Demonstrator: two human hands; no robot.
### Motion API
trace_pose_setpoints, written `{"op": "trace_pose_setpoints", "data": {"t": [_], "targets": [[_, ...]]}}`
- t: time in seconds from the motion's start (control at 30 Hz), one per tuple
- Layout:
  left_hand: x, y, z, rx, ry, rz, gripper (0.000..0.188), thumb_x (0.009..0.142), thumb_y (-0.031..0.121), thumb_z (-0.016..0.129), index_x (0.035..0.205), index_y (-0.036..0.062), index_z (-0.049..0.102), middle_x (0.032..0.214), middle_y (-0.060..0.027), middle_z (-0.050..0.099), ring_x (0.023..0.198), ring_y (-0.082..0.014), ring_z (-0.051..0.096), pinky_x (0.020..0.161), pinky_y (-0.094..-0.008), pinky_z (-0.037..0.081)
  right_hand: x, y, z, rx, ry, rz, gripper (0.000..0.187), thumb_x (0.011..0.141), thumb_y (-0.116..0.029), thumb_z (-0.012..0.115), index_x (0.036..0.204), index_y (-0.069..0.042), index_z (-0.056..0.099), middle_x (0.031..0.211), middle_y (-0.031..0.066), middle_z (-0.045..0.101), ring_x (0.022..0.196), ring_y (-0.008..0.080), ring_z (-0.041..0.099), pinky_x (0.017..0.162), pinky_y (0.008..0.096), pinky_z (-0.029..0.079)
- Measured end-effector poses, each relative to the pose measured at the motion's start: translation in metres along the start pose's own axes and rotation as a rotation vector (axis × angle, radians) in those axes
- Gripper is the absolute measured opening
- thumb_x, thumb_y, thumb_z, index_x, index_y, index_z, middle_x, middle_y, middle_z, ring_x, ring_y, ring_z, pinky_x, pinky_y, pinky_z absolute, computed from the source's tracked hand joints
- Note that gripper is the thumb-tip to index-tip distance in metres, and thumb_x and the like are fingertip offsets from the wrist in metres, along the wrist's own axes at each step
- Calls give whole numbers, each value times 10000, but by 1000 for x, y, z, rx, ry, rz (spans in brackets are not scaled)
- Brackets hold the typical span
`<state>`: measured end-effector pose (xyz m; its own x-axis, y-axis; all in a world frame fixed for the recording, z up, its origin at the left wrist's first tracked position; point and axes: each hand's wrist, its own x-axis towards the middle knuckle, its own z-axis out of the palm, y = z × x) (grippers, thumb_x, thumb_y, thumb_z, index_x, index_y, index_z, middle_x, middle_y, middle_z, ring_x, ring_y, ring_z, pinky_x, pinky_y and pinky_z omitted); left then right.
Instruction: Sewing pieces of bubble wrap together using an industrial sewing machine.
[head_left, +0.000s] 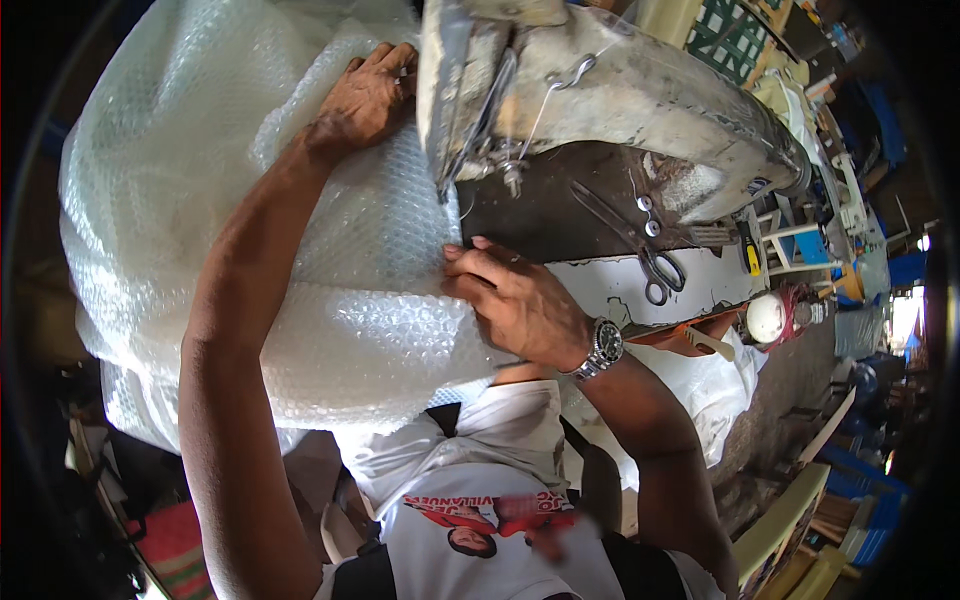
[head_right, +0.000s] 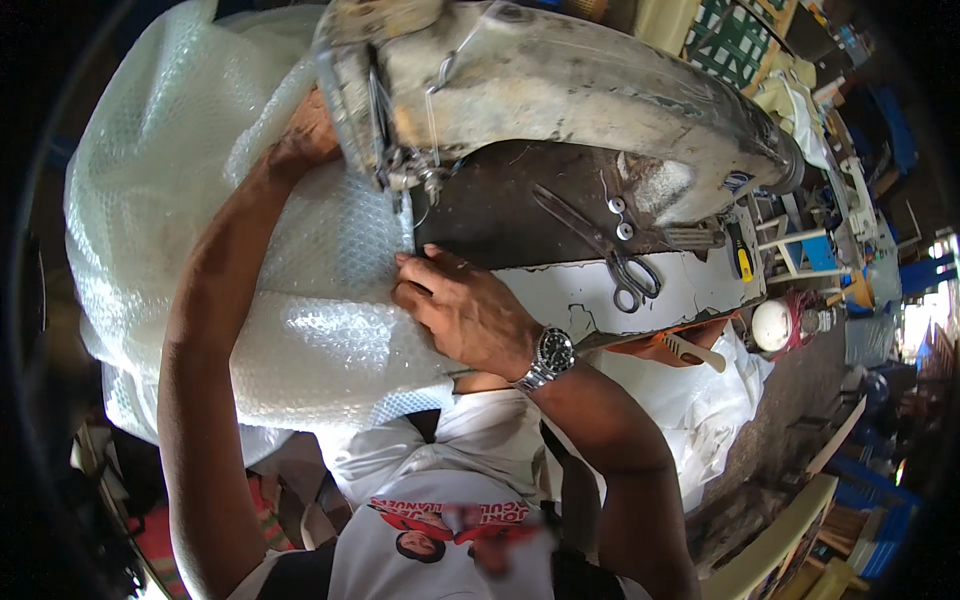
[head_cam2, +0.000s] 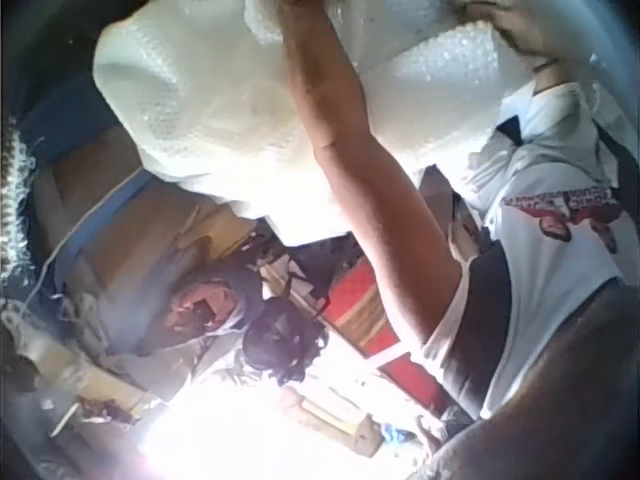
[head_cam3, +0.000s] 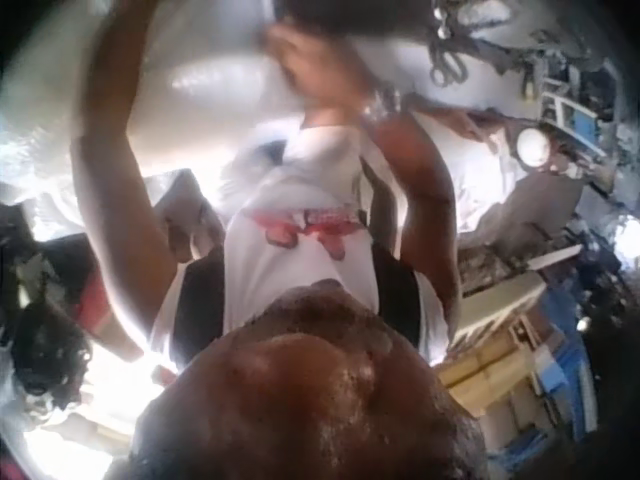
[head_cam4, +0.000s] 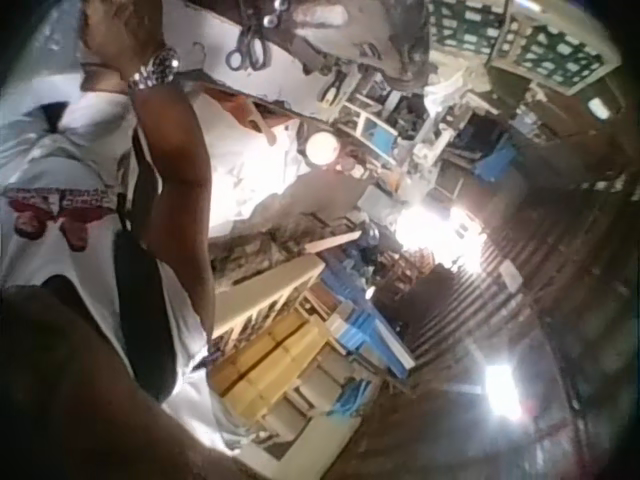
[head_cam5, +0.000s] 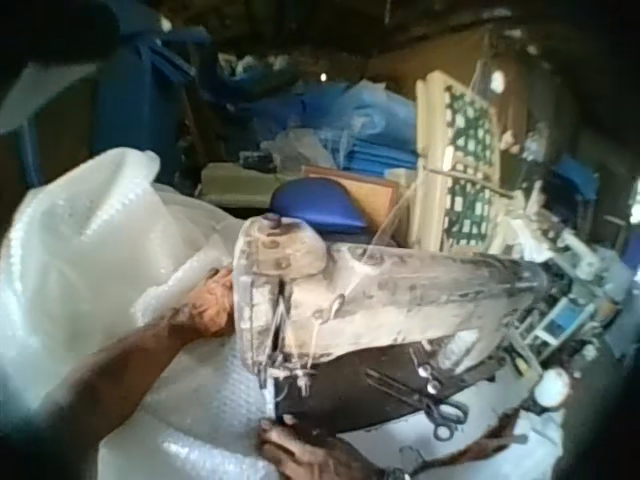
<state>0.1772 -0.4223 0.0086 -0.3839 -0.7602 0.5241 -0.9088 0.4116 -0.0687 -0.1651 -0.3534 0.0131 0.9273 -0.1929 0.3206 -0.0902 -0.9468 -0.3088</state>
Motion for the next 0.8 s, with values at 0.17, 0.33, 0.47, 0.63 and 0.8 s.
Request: {"op": "trace_pose_setpoints", "data": {"t": [0.17, 0.33, 0.47, 0.63, 0.8], "targets": [[21, -11, 14, -42, -63, 40, 317, 1003, 198, 549, 1288, 98, 642, 1327, -117, 579, 1248, -357, 538, 1049, -499, 455, 5, 12, 22, 41, 123, 63, 280, 846, -91, 664, 1124, -70, 692, 1287, 90, 623, 1222, 274, 607, 1113, 395, 495], [67, -19, 37, -70, -115, 123, 343, 1011, 211, 578, 1324, 76, 615, 1324, -149, 601, 1227, -392, 563, 1029, -495, 476, 18, 20, 33, 259, 153, 249, 197, 968, -190, 530, 934, -19, 622, 1048, 167, 620, 1035, 358, 639, 887, 467, 564], [64, -44, 38, 32, -130, 152, 373, 1018, 222, 601, 1353, 58, 594, 1321, -174, 619, 1210, -420, 582, 1013, -493, 493, 25, 29, 39, 59, 255, 85, 204, 929, -183, 546, 876, -15, 647, 1037, 179, 640, 1022, 341, 654, 921, 440, 545], [29, -31, -28, 309, -54, 159, 419, 1026, 235, 630, 1389, 35, 567, 1318, -206, 641, 1189, -455, 607, 994, -489, 514, 35, 43, 57, 648, 295, 231, 184, 927, -155, 515, 939, -64, 675, 1014, 164, 684, 995, 357, 680, 893, 456, 553], [-75, 101, -181, -38, 30, -356, 233, 1045, 102, 613, 1251, 9, 672, 1148, -174, 723, 933, -262, 699, 800, -345, 552, 14, 16, 28, 253, 562, 101, 248, 1004, -155, 505, 1115, -46, 698, 1155, 197, 691, 1091, 387, 665, 933, 488, 547]]}}
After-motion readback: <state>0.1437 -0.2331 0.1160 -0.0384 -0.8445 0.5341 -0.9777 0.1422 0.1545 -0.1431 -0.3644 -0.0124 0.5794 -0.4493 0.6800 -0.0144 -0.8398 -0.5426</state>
